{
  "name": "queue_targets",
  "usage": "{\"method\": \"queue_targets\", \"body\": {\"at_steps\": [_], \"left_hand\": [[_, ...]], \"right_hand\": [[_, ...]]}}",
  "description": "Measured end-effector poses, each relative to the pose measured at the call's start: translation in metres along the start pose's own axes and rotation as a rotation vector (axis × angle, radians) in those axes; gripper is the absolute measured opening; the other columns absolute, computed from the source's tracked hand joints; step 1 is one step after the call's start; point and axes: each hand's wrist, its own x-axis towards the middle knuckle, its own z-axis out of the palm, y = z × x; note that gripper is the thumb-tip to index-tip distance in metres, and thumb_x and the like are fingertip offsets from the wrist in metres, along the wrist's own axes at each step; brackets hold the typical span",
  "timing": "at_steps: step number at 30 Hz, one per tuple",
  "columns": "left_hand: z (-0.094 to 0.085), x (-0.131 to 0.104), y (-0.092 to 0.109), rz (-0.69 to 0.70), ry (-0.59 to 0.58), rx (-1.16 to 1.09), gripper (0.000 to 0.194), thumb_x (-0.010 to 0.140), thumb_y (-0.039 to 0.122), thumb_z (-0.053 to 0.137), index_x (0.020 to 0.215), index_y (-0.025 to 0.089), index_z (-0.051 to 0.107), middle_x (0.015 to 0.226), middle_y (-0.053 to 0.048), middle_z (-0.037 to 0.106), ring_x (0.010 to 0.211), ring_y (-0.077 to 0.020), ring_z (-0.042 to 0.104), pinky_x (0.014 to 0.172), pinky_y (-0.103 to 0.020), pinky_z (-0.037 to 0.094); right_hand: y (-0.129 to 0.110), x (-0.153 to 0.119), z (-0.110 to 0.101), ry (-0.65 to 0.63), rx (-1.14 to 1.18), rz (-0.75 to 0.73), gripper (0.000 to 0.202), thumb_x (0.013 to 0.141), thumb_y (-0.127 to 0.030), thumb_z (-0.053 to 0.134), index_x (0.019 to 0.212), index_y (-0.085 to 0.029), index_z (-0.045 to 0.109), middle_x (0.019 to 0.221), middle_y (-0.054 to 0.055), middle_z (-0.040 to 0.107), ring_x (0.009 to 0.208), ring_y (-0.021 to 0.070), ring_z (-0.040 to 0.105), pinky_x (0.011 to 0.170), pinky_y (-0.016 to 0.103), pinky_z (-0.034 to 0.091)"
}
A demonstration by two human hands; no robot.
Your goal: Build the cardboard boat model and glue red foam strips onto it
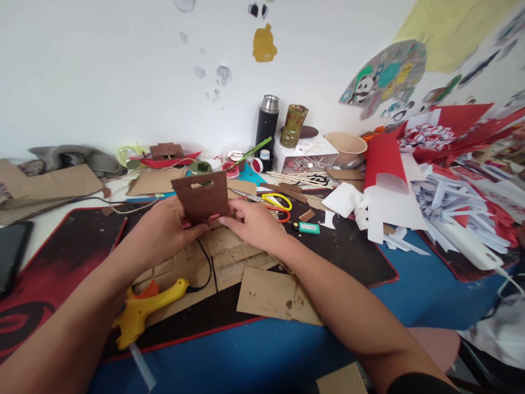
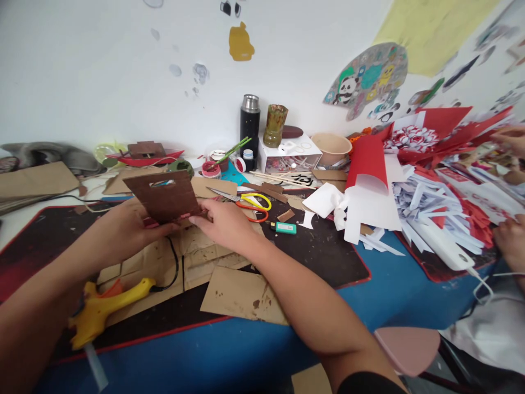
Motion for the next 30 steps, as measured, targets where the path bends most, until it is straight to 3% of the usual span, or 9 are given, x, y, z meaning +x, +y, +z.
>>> {"method": "queue_targets", "body": {"at_steps": [3, 11, 21, 30], "left_hand": [[-0.0047, -0.0018, 0.0036, -0.034, -0.015, -0.02, 0.039, 0.096, 0.052, 0.062, 0.115, 0.029, 0.088, 0.11, -0.005, 0.089, 0.093, -0.0297, 0.076, 0.087, -0.042, 0.057], [-0.004, -0.003, 0.0002, 0.009, 0.025, -0.022, 0.035, 0.094, 0.046, 0.065, 0.112, 0.028, 0.088, 0.126, -0.007, 0.088, 0.115, -0.035, 0.077, 0.102, -0.051, 0.058], [-0.003, -0.0028, 0.0043, 0.015, 0.045, -0.037, 0.031, 0.093, 0.044, 0.065, 0.108, 0.03, 0.088, 0.114, -0.006, 0.089, 0.106, -0.0339, 0.078, 0.097, -0.05, 0.06], [-0.0016, -0.003, -0.003, -0.01, 0.061, -0.031, 0.036, 0.093, 0.049, 0.066, 0.112, 0.029, 0.089, 0.123, -0.008, 0.088, 0.117, -0.036, 0.076, 0.108, -0.055, 0.057]], "right_hand": [[-0.0005, -0.0008, -0.0004, 0.007, 0.038, -0.01, 0.013, 0.108, -0.03, 0.072, 0.113, -0.02, 0.078, 0.071, -0.005, 0.061, 0.065, 0.0136, 0.051, 0.066, 0.028, 0.031], [-0.0036, -0.0019, -0.0009, 0.012, -0.003, -0.021, 0.012, 0.106, -0.029, 0.076, 0.112, -0.018, 0.076, 0.069, -0.007, 0.056, 0.065, 0.0134, 0.047, 0.066, 0.028, 0.029], [0.0013, -0.0003, 0.0004, 0.015, 0.016, -0.049, 0.01, 0.107, -0.029, 0.075, 0.107, -0.02, 0.078, 0.071, -0.005, 0.058, 0.066, 0.0139, 0.048, 0.067, 0.028, 0.03], [-0.0032, -0.0001, -0.0025, 0.011, 0.064, -0.002, 0.01, 0.105, -0.028, 0.075, 0.108, -0.019, 0.078, 0.068, -0.006, 0.058, 0.065, 0.014, 0.05, 0.067, 0.028, 0.031]]}}
